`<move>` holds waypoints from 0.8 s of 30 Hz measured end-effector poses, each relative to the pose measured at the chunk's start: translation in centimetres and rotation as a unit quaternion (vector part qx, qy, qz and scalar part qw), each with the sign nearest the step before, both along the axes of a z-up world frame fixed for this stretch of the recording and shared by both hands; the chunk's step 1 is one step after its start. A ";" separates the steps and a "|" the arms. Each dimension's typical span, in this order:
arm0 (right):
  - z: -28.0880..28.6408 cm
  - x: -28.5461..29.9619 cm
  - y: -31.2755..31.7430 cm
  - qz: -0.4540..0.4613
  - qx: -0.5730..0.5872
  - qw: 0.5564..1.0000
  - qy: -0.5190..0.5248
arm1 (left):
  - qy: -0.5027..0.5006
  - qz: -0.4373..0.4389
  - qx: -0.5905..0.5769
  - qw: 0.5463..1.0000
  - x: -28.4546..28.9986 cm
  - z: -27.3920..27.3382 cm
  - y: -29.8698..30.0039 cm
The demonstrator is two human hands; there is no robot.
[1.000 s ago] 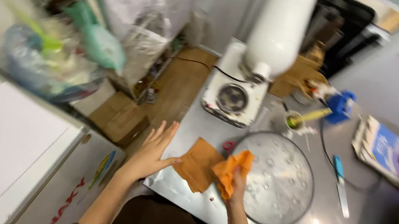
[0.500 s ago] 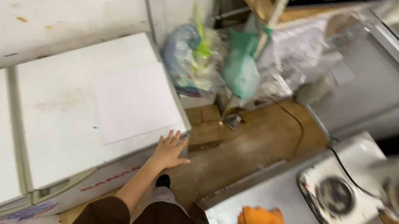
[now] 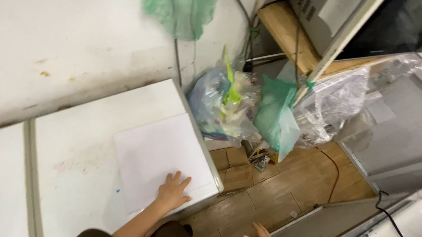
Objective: Retrieve frozen cake base and components, defrost in microwave, and cut a small cake base.
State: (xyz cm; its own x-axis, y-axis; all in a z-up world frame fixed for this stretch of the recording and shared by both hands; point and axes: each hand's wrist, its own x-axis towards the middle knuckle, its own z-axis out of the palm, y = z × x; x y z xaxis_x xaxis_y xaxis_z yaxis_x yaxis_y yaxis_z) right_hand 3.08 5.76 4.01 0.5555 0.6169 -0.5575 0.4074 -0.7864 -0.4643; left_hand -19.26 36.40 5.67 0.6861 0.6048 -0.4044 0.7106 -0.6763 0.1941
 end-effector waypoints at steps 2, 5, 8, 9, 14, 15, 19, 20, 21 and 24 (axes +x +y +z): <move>1.3 -0.4 1.5 0.023 0.034 0.999 0.030 | 0.042 0.015 -0.055 0.997 0.4 1.5 0.7; 4.3 0.4 3.6 0.019 0.072 0.995 0.059 | 0.051 0.013 -0.044 0.998 0.4 1.2 2.1; 5.5 3.5 4.6 0.039 0.060 0.997 0.038 | 0.015 0.000 0.003 1.000 1.5 1.8 2.3; 5.7 5.0 4.9 0.027 0.060 0.997 0.035 | 0.013 -0.012 0.003 1.000 2.4 2.4 2.6; 7.9 14.3 6.6 0.049 0.188 0.980 -0.041 | 0.000 -0.063 0.023 0.998 8.2 4.4 3.9; 9.8 16.5 7.0 0.045 0.188 0.980 -0.045 | -0.004 -0.067 0.023 0.997 10.1 4.6 4.3; 15.4 25.8 6.9 0.001 0.237 0.971 -0.039 | -0.047 -0.090 0.070 0.992 18.4 4.7 4.6; 16.5 28.4 6.6 -0.013 0.271 0.962 -0.039 | -0.085 -0.084 0.081 0.989 20.8 4.6 4.4; 16.9 31.3 6.1 -0.011 0.269 0.962 -0.046 | -0.093 -0.084 0.080 0.989 23.5 4.5 3.8; 18.4 39.1 4.3 0.007 0.273 0.958 -0.091 | -0.091 -0.094 0.030 0.991 30.9 4.8 0.9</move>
State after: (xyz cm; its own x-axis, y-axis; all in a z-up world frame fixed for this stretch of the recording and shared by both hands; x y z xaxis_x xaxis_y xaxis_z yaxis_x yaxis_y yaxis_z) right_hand 42.16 10.06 22.43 0.6017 0.7975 -0.0441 0.5296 -0.4396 -0.7254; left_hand 11.68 37.35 10.44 0.8475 0.4780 -0.2307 0.5273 -0.8082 0.2624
